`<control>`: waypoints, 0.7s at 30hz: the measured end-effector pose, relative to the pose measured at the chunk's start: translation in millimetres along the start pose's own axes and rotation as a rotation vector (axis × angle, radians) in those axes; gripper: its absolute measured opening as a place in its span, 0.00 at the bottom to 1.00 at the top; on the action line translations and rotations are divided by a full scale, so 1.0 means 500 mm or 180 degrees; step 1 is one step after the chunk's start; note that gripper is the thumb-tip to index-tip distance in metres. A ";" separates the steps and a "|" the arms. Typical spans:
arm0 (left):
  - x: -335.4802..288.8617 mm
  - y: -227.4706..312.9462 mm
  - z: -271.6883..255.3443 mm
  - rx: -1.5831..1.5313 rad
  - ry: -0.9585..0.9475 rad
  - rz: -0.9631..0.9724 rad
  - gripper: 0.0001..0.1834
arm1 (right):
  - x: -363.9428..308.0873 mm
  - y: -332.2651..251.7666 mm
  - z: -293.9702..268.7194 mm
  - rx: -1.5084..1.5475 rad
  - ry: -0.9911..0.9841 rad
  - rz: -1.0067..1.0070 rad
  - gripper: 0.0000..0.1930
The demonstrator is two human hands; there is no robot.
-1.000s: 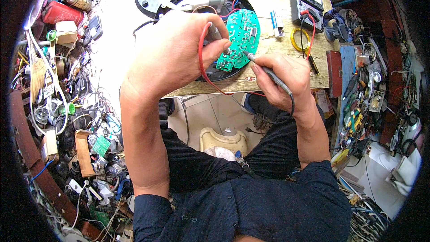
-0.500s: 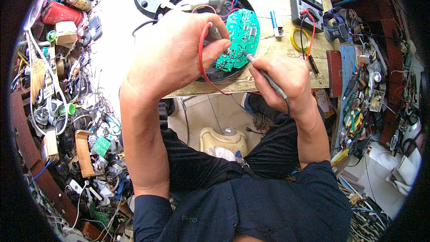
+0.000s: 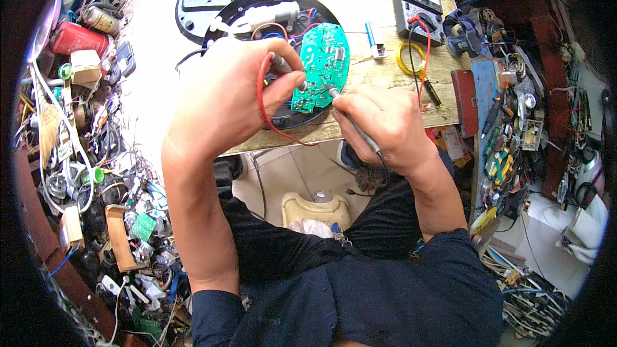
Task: The person uses a multimeter to test various points on a green circuit board. They repeatedly touch the probes to different components and check the multimeter display for readings.
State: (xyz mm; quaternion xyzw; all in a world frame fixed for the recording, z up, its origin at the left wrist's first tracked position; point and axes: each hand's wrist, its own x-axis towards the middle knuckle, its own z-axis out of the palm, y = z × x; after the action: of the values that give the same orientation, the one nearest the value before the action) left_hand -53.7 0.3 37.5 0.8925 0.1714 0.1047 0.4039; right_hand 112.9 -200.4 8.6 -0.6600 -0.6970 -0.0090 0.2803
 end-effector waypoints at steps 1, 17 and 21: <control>-0.001 -0.001 0.002 -0.0011 0.0013 -0.0026 0.08 | 0.001 0.000 0.002 0.0017 0.0025 0.0000 0.07; -0.001 -0.007 0.001 -0.0012 0.0006 0.0022 0.09 | -0.006 0.012 0.000 0.0225 0.0357 0.0205 0.11; -0.001 -0.004 0.001 -0.0031 0.0025 0.0030 0.09 | -0.005 0.017 -0.007 0.0234 0.0403 0.0252 0.11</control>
State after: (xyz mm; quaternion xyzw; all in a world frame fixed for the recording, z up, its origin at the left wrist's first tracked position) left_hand -54.5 1.0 35.5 0.8909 0.1684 0.1109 0.4071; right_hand 122.0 -202.9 7.7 -0.6743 -0.6511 -0.0141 0.3480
